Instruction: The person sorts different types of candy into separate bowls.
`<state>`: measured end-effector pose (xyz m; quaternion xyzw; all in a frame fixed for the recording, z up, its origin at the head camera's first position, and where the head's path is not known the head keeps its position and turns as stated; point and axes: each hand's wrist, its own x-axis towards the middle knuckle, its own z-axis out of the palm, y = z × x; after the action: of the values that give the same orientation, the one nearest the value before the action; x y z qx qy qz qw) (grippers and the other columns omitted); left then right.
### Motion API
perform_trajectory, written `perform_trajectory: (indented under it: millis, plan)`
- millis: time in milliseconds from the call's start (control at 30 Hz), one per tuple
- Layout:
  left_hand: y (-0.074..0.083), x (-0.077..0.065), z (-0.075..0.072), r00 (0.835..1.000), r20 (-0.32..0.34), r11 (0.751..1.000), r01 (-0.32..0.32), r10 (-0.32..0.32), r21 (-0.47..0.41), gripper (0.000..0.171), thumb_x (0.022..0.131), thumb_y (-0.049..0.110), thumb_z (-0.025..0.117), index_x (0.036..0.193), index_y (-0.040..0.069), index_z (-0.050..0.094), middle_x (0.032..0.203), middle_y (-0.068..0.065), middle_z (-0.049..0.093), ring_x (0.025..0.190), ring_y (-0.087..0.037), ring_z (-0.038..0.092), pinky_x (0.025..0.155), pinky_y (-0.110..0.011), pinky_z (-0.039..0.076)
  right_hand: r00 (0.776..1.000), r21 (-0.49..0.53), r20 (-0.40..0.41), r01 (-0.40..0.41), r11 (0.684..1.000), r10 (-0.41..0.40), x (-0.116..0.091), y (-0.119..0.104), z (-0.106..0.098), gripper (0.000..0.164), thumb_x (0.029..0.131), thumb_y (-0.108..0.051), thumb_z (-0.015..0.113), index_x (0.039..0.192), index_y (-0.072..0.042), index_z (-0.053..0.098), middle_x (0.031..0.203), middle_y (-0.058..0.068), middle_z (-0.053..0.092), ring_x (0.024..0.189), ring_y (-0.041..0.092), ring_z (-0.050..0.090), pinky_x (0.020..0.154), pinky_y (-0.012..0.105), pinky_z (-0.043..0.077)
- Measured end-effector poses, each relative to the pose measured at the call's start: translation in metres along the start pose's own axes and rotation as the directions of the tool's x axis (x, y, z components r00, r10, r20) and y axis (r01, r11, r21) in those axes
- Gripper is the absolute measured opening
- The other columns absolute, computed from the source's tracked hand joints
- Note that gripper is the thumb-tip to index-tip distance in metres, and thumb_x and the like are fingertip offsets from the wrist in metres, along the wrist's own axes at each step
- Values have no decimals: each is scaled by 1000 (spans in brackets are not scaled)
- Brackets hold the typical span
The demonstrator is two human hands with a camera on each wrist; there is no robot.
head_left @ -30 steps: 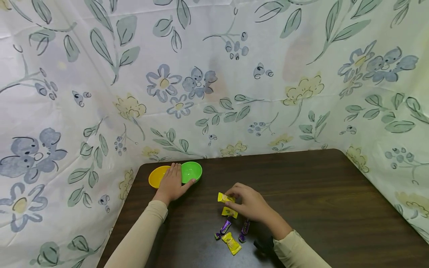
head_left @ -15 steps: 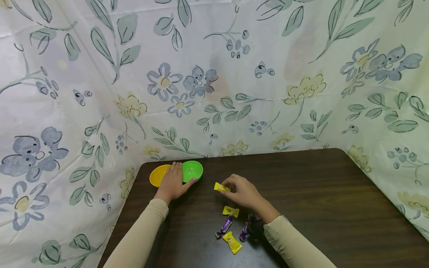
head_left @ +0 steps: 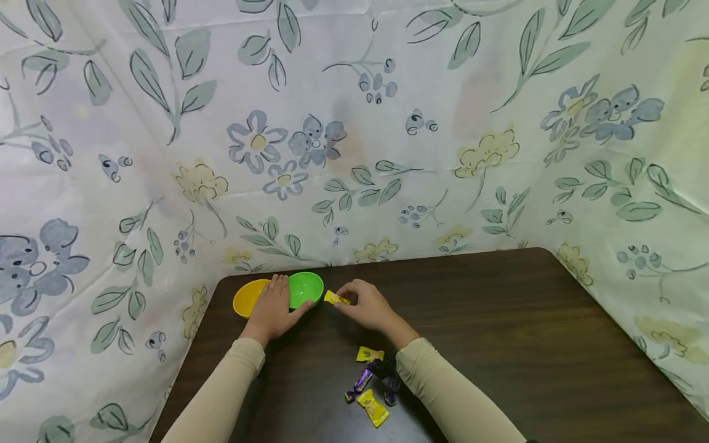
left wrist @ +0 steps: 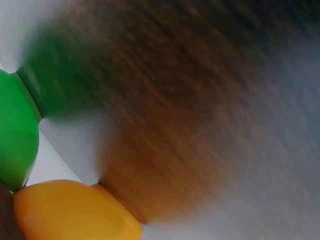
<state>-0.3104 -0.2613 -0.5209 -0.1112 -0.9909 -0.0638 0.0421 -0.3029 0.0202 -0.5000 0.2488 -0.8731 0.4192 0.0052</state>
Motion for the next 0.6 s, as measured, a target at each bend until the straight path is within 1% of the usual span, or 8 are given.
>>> perform_trajectory:
  millis: [200,267,433,600]
  plan:
    - [3,2,2,1000,1,1000,-10,10,3,113,99,82,35,163,-11,27,170,-30,32,161,-47,25,133,-59,20,1000,24,-15,8,1000,-8,20,3,12,18,99,-25,77,112,-13,79,106,10,71,83,13,59,75,28,53]
    - [4,3,3,1000,7,1000,-6,6,4,114,99,83,35,163,-10,27,170,-30,31,162,-46,25,133,-58,20,1000,16,-13,7,1000,-7,26,4,15,17,99,-25,77,111,-14,80,105,10,70,83,12,58,75,28,53]
    - [2,1,4,1000,10,1000,-2,2,8,113,99,82,36,163,-11,27,170,-30,31,161,-47,25,133,-59,20,1000,-31,-17,-12,999,11,37,2,23,19,99,-29,76,112,-15,79,102,1,67,86,11,59,77,28,54]
    - [0,0,1,1000,4,1000,-7,7,10,112,100,80,38,162,-12,27,169,-31,32,161,-47,26,133,-60,20,999,-69,-31,-31,997,29,50,-6,29,23,99,-31,75,115,-14,79,104,-1,67,89,11,61,81,29,56]
